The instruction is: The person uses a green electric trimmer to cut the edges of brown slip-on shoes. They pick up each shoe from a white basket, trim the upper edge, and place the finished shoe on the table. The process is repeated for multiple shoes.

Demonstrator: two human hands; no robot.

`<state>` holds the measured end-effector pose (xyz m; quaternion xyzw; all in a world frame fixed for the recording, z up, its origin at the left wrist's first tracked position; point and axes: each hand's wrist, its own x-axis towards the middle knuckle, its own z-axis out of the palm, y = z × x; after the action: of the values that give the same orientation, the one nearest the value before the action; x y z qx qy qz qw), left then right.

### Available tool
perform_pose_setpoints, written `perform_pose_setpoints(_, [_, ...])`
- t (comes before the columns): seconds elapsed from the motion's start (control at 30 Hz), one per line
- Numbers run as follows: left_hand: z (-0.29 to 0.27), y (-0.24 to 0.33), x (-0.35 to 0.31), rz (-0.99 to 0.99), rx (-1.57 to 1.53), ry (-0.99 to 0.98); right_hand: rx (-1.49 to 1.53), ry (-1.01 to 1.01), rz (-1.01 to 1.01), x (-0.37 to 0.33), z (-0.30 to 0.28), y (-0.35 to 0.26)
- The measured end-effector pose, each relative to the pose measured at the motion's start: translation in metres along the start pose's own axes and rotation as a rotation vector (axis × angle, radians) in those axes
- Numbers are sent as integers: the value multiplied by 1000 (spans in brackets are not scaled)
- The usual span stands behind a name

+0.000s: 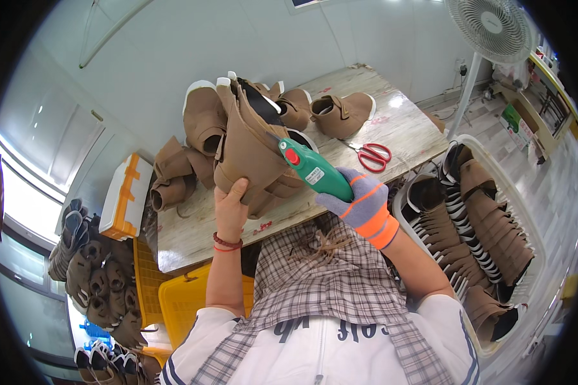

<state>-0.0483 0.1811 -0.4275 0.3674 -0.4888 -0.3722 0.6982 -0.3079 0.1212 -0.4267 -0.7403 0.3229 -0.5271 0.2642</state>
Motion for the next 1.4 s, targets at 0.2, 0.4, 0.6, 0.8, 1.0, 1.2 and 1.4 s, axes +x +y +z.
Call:
perform_pose_setpoints(0.2, [11,-2,-3,100,484,-21,89,39,76,1,7,6])
perform_pose_setpoints(0.4, [19,-12,-7,157,699,-86,171,43,185,0,10,12])
perform_pose_setpoints(0.6, [14,-33,-12,334,1037,-293,319,83,303,8,5,16])
perform_pose_setpoints(0.8, [21,-42,-3,261,829,-119,361,166,359,8,-8,26])
perform_pose_setpoints(1.0, [9,-28,94,493,1338,-204,318,229,449,-8,-17,55])
perform_pose_setpoints(1.2, [8,-51,185,405,1470,-267,128,225,509,-9,-25,67])
perform_pose_setpoints(1.4, [0,-50,172,-8,1017,-158,54,227,480,-13,-26,78])
